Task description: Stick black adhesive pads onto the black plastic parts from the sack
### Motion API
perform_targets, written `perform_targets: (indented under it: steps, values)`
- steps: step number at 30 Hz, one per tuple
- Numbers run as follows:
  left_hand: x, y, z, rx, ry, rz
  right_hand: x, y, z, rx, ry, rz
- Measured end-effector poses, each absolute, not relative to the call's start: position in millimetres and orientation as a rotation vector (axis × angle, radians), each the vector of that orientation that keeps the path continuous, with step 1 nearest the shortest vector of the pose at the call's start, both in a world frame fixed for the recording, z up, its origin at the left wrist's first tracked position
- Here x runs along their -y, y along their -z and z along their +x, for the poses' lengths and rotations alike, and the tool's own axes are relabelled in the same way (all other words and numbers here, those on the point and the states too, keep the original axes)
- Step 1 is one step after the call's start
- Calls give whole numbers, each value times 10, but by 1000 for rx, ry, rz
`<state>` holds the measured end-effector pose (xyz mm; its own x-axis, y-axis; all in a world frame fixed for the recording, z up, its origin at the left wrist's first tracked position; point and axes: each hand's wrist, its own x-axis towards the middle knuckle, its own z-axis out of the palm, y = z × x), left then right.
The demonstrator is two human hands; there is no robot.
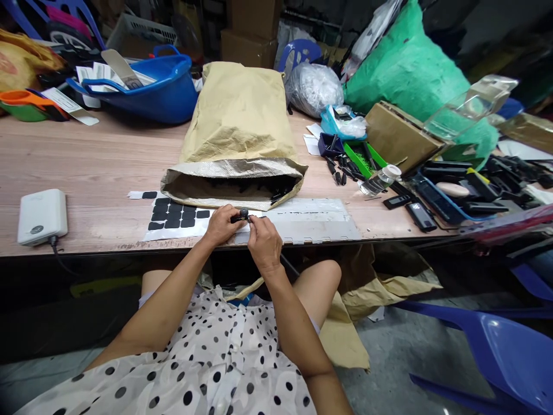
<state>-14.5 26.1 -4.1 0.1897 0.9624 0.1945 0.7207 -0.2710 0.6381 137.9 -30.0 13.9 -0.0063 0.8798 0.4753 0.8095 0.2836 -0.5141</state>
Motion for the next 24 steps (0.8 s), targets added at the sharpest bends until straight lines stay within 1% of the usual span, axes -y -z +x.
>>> perform_targets:
  steps: [7,15,24]
  values:
    - [-241,5,-118,-1587,-857,2009,180,-132,1477,1729,-111,-1649]
    - [-225,-30,-192,-1653,-1127,1722,71,-1,1504,1769,-38,-1864]
    - [-158,-85,-206,-1586,-1084,1683,41,0,1369,1801,65,-1931]
